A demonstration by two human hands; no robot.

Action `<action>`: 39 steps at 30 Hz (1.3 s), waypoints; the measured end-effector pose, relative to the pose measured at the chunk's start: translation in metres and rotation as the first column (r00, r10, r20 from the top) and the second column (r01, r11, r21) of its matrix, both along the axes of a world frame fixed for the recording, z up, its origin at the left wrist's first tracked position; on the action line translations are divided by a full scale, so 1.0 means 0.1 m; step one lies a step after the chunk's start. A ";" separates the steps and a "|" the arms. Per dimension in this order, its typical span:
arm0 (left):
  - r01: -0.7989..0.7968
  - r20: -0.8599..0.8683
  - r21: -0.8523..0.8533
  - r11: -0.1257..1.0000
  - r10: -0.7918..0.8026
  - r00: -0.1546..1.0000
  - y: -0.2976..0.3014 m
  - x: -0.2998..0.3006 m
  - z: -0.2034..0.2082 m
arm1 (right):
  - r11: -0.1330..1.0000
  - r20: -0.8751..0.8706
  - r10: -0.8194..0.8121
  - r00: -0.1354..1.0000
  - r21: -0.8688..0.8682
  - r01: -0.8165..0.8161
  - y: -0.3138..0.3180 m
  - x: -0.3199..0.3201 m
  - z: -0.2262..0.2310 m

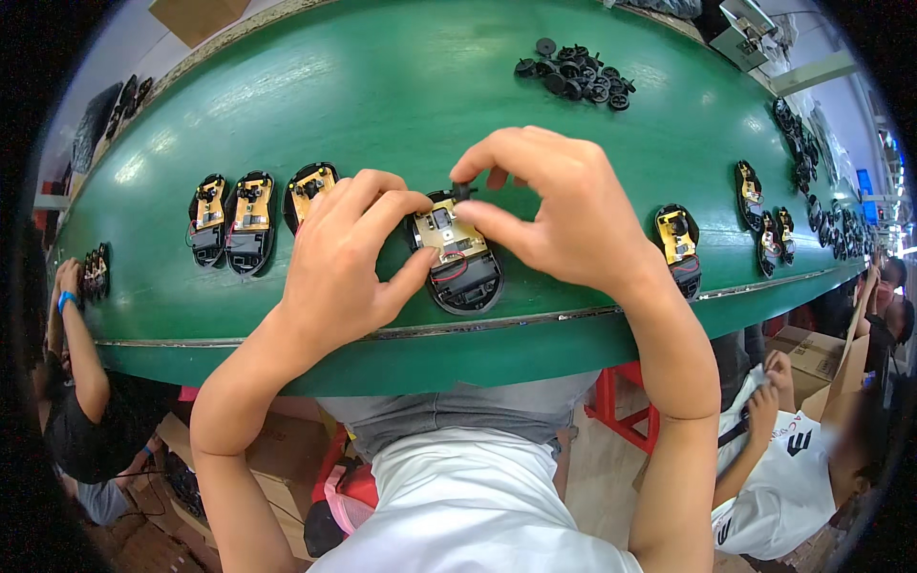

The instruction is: Assembling small plastic components into electronic device housings on a conveyor belt

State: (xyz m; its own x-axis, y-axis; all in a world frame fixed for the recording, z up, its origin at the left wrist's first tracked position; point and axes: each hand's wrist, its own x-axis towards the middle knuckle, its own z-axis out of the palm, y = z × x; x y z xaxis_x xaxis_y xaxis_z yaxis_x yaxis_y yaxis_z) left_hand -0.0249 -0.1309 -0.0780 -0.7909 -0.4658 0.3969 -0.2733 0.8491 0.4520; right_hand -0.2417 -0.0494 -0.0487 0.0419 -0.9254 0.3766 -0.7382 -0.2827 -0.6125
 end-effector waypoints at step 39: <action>-0.022 -0.191 -0.092 0.996 0.004 0.982 0.04 -0.07 0.00 | 0.980 0.077 -0.196 0.978 -0.011 0.198 -0.01 -0.22 -0.02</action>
State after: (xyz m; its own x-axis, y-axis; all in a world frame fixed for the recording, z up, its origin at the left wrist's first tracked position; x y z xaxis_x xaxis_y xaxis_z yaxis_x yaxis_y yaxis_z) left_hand -0.0317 -0.1266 -0.0780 -0.6907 -0.4290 0.5821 -0.2006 0.8871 0.4158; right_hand -0.2640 -0.0504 -0.0508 -0.1693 -0.9055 0.3892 -0.7328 -0.1484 -0.6640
